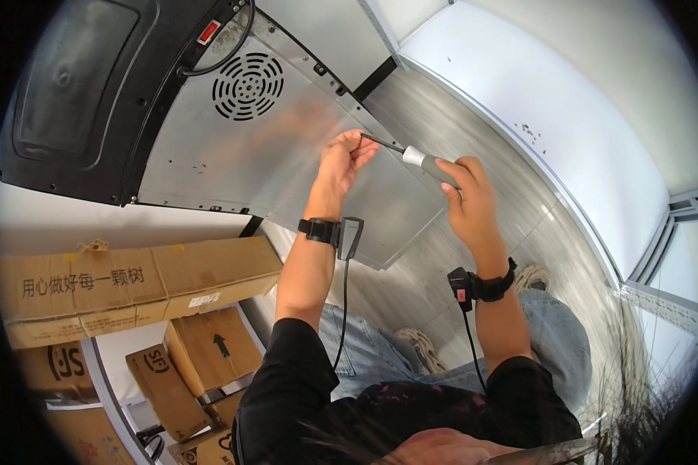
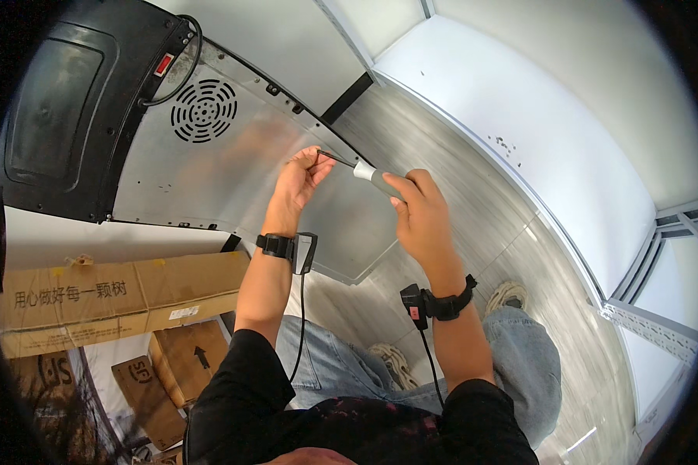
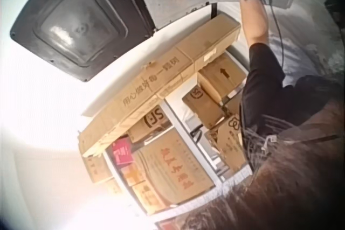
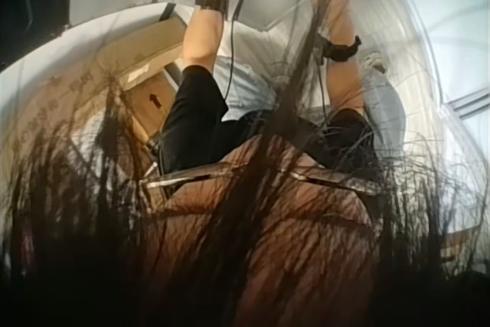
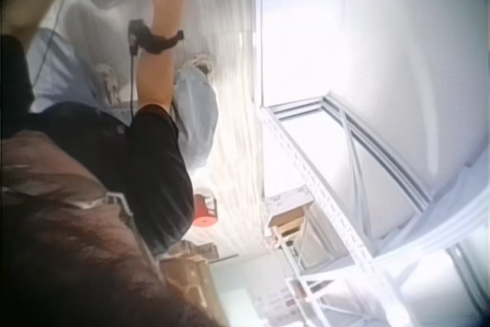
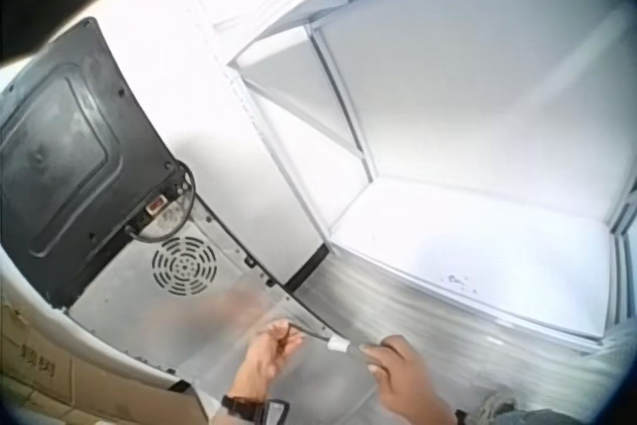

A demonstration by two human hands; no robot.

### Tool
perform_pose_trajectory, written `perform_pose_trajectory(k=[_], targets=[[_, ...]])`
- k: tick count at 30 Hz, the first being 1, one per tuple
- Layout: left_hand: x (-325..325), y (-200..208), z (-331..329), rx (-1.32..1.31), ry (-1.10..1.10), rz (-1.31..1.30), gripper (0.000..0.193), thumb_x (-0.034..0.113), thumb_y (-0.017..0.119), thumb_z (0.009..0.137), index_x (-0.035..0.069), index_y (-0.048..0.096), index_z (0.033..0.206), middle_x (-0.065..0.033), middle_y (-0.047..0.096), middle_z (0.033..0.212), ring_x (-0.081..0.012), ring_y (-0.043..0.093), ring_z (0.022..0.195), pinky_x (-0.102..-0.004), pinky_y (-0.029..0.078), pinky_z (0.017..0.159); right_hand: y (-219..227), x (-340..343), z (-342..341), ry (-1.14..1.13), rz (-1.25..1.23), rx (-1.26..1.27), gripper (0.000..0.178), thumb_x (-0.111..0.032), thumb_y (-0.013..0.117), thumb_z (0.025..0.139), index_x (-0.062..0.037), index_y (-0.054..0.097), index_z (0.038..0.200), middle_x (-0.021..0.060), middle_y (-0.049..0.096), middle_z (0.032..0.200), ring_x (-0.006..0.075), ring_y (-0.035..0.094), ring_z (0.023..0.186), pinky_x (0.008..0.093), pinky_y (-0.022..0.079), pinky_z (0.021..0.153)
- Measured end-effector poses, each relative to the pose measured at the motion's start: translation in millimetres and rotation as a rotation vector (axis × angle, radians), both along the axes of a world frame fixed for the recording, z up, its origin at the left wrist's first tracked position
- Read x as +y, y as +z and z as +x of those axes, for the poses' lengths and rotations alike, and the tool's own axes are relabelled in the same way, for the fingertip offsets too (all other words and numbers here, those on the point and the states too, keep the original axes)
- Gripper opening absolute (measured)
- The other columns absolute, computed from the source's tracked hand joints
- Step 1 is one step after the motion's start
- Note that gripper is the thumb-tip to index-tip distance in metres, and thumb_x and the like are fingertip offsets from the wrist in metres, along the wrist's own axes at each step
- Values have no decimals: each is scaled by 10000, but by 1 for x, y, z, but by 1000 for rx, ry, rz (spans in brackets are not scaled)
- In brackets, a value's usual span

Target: The person uses a screwdriver to remove screws from the back panel of a black electronic device mounted on a wall. After removing the screws, they detach the metal back panel, exposing the internal components.

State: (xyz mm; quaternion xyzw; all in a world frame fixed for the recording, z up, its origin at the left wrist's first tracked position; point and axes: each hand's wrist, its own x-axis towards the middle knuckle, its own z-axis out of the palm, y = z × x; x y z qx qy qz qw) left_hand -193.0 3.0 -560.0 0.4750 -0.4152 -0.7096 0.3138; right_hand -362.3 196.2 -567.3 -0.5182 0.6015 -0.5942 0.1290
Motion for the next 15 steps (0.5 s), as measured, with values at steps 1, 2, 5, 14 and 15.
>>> perform_pose_trajectory(k=[1, 2, 5, 14, 15], targets=[[-1, 5, 0, -31, 3, -5, 173, 98, 425, 971, -19, 550, 995, -123, 623, 915, -201, 646, 825, -267, 576, 730, 3, -2, 0, 3, -17, 30, 302, 9, 605, 800, -65, 611, 1092, 109, 508, 916, 261, 518, 729, 341, 433, 626], [-3, 9, -1, 3, 9, -1, 169, 99, 430, 969, -16, 550, 998, -123, 625, 922, -199, 641, 825, -270, 576, 733, 7, -3, 0, 10, 13, -1, 308, 6, 606, 801, -68, 606, 1100, 111, 504, 932, 263, 522, 747, 344, 435, 634], [-12, 19, -4, 143, 46, 18, 157, 105, 449, 964, -7, 553, 1001, -116, 630, 940, -188, 628, 820, -276, 573, 735, 16, -7, 4, 15, 52, -52, 326, -3, 608, 807, -77, 588, 1124, 115, 495, 978, 270, 535, 791, 350, 445, 655], [-29, 44, -34, 399, 210, 82, 129, 162, 529, 945, 56, 595, 976, -46, 656, 948, -116, 600, 778, -245, 523, 661, 16, -30, 33, -116, -17, -42, 344, -26, 620, 822, -81, 573, 1158, 129, 488, 1038, 275, 562, 815, 341, 481, 664], [-29, 45, -35, 401, 232, 75, 124, 162, 530, 945, 62, 597, 976, -43, 658, 947, -113, 598, 776, -241, 518, 660, 13, -33, 35, -106, -35, -48, 348, -27, 623, 821, -79, 572, 1161, 132, 487, 1037, 274, 562, 816, 342, 481, 665]])
